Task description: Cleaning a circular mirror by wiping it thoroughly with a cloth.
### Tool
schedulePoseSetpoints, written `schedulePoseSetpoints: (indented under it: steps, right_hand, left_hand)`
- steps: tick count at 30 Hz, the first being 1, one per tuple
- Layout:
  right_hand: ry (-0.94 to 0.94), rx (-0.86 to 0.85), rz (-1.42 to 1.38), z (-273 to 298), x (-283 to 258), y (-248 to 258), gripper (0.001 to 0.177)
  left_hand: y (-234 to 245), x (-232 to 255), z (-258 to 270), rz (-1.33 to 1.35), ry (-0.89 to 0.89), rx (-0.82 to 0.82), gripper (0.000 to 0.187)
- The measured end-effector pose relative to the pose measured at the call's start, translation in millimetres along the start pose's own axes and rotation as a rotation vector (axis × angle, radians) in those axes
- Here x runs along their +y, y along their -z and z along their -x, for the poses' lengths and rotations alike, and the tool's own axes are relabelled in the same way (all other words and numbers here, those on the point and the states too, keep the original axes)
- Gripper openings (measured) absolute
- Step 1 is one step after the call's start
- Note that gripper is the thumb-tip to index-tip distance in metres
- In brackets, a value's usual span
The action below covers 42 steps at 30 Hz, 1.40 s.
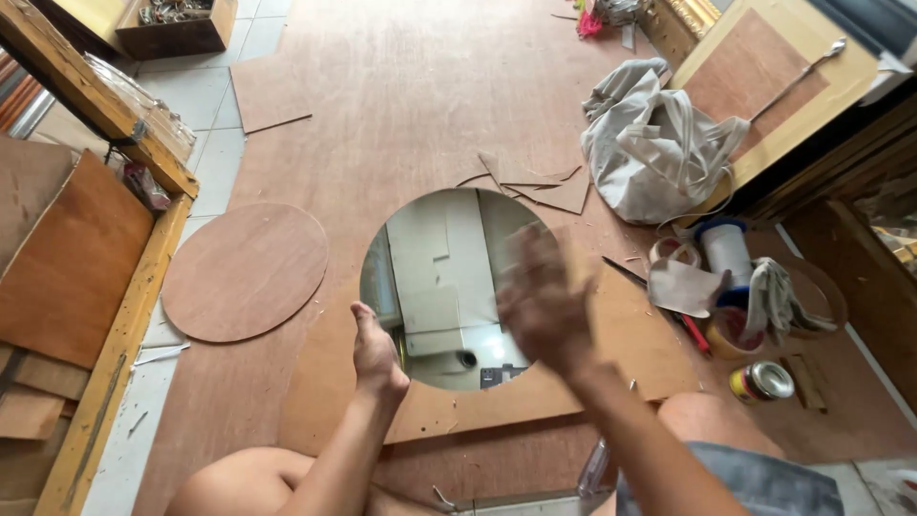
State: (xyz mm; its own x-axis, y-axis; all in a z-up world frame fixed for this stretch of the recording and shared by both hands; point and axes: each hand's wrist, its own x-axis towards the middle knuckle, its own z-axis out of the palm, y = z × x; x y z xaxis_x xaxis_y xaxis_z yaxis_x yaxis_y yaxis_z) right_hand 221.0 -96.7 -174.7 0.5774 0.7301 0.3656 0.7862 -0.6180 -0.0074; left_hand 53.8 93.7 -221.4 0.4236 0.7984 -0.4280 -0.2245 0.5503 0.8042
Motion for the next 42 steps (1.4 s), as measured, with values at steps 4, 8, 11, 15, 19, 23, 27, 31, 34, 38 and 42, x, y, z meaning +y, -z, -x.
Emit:
schedulePoseSetpoints:
  steps: [4,8,11,15,19,23,27,31,34,38,42]
  right_hand:
    - [0.322,-0.128,-0.152,-9,-58,9,0.064]
    - [0.064,-0.304,-0.061,-32,-21,-17,0.071]
    - [-0.189,-0.211,-0.085,-35,24,-38,0.074]
    - [-0.652,-0.074,-1.275,-38,48,-22,0.098]
    - [-0.918,-0.024,-1.774,-5,91,-112,0.042]
    - [-0.937,0.025,-1.801,-10,77,-107,0.045]
    - [-1.105,-0.035,-1.667,-33,23,-21,0.052]
    - [-1.157,-0.131,-1.475,-28,43,-45,0.061]
    - [-1.078,-0.205,-1.367,-34,49,-48,0.063]
    - [-0.971,-0.165,-1.28,-36,54,-66,0.059]
    - [-0.917,-0.218,-0.886,-20,87,-130,0.052]
  left_hand:
    - [-16,25,12,-0.018,0.136,0.082,0.086]
    - [-14,16,-17,0.072,0.142,0.055,0.087]
    - [-6,3,-41,0.041,0.126,0.026,0.09]
    - [-2,-1,-66,0.05,0.122,-0.08,0.083]
    - [-13,22,-56,-0.03,0.048,-0.1,0.087]
    - [17,-24,-104,-0.091,-0.063,-0.103,0.054]
    - [23,-27,-120,-0.253,-0.168,-0.039,0.035]
    - [-8,35,-70,-0.586,-0.067,-0.007,0.064]
    - [7,6,-102,-0.659,-0.089,-0.057,0.067]
    - [5,14,-86,-0.756,-0.065,0.036,0.071]
    - [7,21,-85,-0.932,-0.072,0.124,0.05]
